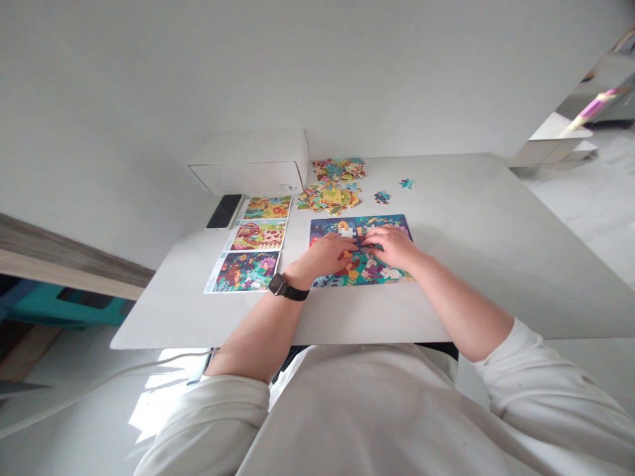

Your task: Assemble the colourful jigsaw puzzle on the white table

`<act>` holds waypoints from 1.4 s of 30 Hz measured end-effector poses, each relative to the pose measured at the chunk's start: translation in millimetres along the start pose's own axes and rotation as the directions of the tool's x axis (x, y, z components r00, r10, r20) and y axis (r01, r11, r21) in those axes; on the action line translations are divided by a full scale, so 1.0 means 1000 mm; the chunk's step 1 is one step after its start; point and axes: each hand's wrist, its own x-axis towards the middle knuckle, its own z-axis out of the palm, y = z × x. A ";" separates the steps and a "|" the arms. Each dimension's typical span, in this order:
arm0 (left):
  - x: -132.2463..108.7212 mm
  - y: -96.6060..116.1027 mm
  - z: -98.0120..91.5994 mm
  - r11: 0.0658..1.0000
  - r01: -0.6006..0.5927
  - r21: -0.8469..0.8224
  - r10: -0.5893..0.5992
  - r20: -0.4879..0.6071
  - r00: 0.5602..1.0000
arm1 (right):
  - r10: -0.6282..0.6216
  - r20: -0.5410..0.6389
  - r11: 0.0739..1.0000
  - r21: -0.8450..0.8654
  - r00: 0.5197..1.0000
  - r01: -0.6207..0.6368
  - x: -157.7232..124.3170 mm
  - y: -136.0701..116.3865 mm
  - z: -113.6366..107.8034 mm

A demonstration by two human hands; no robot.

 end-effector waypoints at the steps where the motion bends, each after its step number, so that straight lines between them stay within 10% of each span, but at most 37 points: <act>1: 0.000 -0.001 0.000 1.000 -0.003 0.008 0.003 0.002 1.000 | -0.004 0.005 1.000 0.007 1.000 0.004 0.000 0.000 0.000; 14: -0.001 -0.001 0.001 1.000 -0.009 0.018 0.009 0.014 1.000 | 0.160 -0.115 0.986 -0.036 0.980 -0.165 -0.006 0.015 -0.013; 42: 0.005 0.013 0.021 0.973 -0.005 0.230 -0.011 0.068 0.998 | 0.155 0.032 0.988 -0.023 0.987 -0.154 -0.003 0.006 -0.010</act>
